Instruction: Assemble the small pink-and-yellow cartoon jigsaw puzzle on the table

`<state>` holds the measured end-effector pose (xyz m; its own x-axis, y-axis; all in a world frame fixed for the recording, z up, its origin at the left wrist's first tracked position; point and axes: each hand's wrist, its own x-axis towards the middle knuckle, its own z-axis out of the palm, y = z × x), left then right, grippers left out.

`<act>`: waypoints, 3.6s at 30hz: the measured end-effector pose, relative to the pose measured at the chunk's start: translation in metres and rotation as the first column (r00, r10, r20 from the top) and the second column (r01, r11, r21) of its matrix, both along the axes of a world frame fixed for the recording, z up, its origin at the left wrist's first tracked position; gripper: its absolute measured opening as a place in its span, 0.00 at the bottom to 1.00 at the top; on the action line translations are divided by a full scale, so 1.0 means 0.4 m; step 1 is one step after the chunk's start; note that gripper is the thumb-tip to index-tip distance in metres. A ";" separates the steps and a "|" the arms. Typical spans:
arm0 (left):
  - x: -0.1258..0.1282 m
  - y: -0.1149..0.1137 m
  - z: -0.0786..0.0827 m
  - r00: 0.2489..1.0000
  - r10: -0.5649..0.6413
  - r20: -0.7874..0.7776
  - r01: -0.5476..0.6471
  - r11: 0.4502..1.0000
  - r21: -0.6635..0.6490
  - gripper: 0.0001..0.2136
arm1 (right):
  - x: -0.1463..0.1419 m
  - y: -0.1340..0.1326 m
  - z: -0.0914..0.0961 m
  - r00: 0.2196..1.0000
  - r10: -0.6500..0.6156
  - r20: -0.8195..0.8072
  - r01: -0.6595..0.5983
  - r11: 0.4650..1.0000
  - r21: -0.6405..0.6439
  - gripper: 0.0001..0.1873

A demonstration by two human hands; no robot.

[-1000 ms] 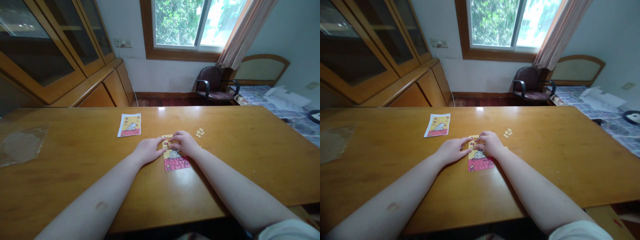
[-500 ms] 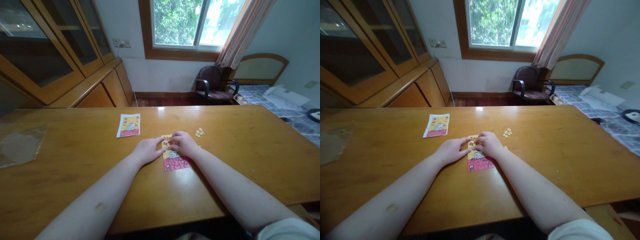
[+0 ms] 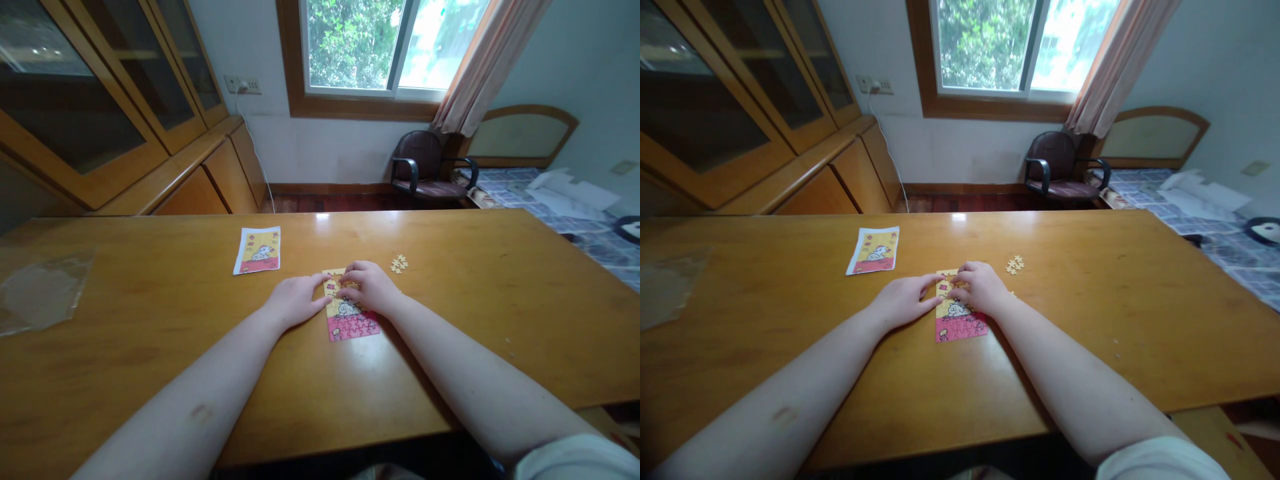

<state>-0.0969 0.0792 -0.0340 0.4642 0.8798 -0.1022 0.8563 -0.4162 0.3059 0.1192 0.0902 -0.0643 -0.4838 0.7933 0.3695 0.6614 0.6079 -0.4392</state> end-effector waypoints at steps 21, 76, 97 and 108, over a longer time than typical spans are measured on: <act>-0.001 -0.005 0.010 0.996 -0.074 0.050 0.074 0.997 -0.011 0.16 | 0.014 -0.016 0.030 0.985 0.171 0.038 -0.170 0.985 -0.021 0.09; 0.003 -0.009 0.002 0.955 0.050 0.294 -0.071 0.996 0.062 0.18 | -0.031 -0.033 0.032 0.698 -0.451 -0.557 -0.138 0.678 -0.722 0.20; 0.002 -0.008 0.001 0.944 0.040 0.326 -0.063 0.996 0.059 0.16 | -0.030 -0.039 0.017 0.867 -0.296 -0.401 0.049 0.851 -0.522 0.13; 0.001 -0.005 -0.005 0.944 -0.001 0.331 -0.018 0.998 0.052 0.17 | -0.032 -0.042 0.031 0.898 -0.277 -0.341 0.114 0.896 -0.428 0.08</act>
<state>-0.0966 0.0772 -0.0359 0.4564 0.8838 0.1031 0.7145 -0.4330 0.5495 0.1062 0.0736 -0.0520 -0.1873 0.9730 0.1346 0.4768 0.2099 -0.8536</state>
